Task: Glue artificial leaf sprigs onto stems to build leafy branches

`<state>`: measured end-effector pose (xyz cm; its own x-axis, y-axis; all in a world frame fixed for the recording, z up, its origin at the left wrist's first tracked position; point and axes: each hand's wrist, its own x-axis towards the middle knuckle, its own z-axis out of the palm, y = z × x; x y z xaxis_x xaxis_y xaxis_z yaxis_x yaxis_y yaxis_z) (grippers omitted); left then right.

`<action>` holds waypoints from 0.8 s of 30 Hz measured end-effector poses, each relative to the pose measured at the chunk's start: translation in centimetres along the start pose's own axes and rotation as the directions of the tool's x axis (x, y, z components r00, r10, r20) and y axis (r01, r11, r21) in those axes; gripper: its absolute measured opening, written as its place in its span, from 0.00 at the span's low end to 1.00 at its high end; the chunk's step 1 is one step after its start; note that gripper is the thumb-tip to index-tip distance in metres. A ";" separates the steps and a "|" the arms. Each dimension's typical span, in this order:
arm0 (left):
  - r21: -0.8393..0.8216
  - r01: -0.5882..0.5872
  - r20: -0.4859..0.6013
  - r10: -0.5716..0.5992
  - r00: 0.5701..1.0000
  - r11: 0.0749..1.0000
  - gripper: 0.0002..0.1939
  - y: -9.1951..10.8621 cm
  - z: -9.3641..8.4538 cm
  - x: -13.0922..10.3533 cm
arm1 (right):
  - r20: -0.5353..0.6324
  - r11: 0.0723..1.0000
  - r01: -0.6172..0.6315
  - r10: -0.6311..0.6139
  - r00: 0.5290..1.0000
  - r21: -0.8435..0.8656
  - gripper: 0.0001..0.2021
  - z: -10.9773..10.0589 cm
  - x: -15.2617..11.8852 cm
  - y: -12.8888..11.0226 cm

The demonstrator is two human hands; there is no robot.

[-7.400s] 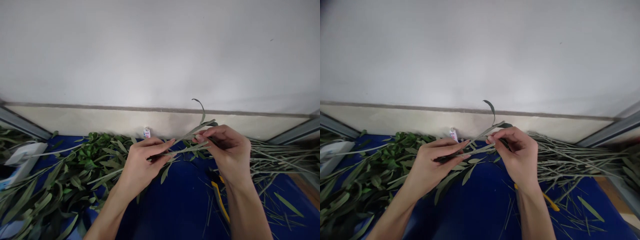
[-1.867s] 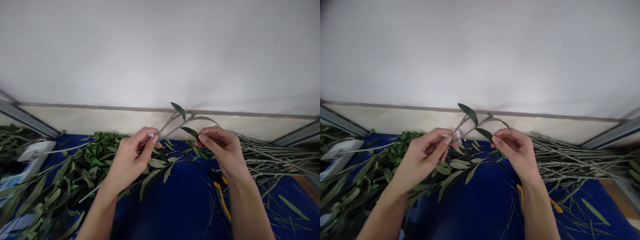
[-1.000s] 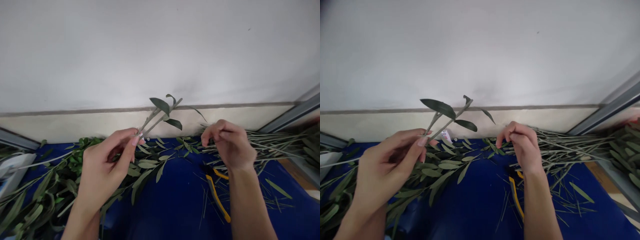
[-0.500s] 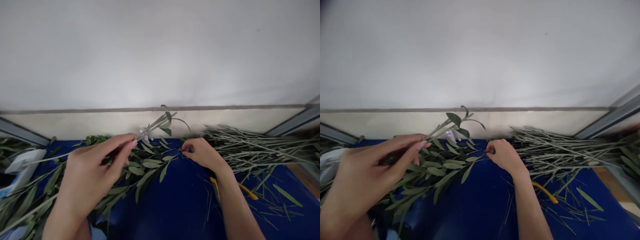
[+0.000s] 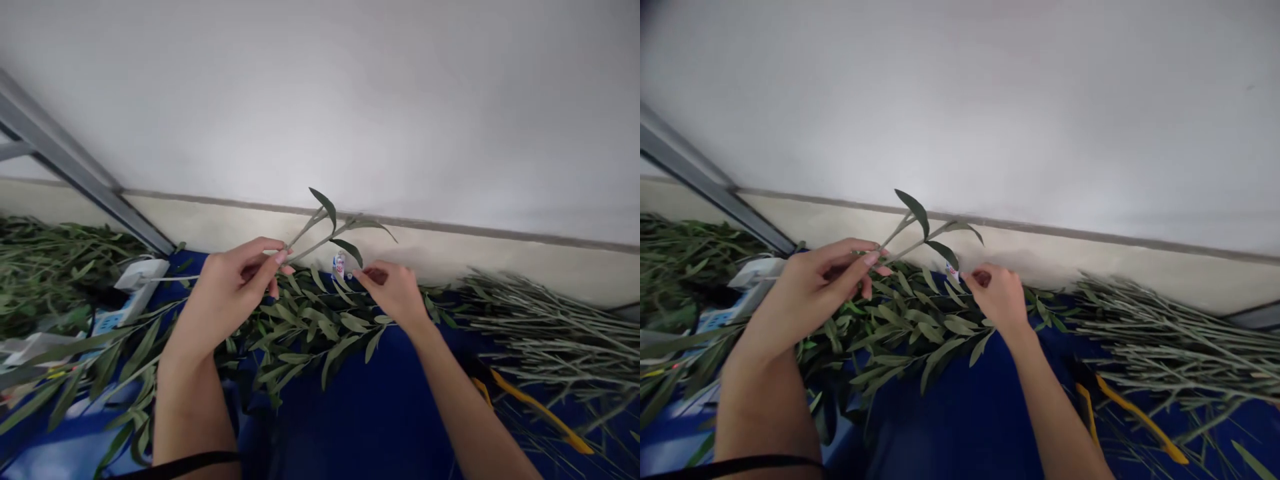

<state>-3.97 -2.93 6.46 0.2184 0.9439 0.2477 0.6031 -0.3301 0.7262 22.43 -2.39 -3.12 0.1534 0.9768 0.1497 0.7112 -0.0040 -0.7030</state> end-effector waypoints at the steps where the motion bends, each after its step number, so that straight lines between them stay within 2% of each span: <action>1: -0.020 0.001 0.016 -0.001 1.000 1.000 0.12 -0.3 -0.1 0.0 | -0.007 0.999 -0.012 0.011 1.000 -0.030 0.14 1.1 0.6 -0.7; 4: -0.067 -0.018 0.048 0.021 0.999 0.998 0.13 -1.0 -0.6 -0.1 | -0.028 0.994 -0.038 0.035 0.999 -0.105 0.15 3.9 1.7 -2.0; 7: -0.108 -0.039 0.062 0.046 0.997 0.993 0.14 -1.2 -1.3 -0.5 | -0.015 0.991 -0.019 0.017 1.000 -0.135 0.11 5.3 2.2 -2.3; 11: -0.146 -0.041 0.053 0.049 0.997 0.988 0.13 -1.1 -1.7 -1.0 | -0.030 0.985 -0.024 0.019 0.999 -0.171 0.13 5.6 2.2 -1.9; 17: -0.156 -0.046 0.053 0.055 0.997 0.987 0.13 -0.9 -1.3 -1.0 | -0.073 0.975 -0.091 0.078 0.994 -0.201 0.17 6.0 2.0 -2.4; 21: -0.140 -0.028 0.075 0.038 0.996 0.990 0.13 -0.8 -0.9 -0.9 | -0.139 0.981 -0.122 0.101 0.985 -0.149 0.15 6.7 1.6 -3.5; 24: -0.130 -0.037 0.076 0.047 0.996 0.991 0.12 -0.5 -0.8 -0.9 | -0.197 0.992 -0.111 0.098 0.975 -0.056 0.14 6.3 1.3 -3.9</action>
<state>-5.02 -3.57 6.41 0.3044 0.9239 0.2318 0.4901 -0.3606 0.7935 15.54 0.28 -4.56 0.3544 0.9102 0.2145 0.7273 -0.1241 -0.6750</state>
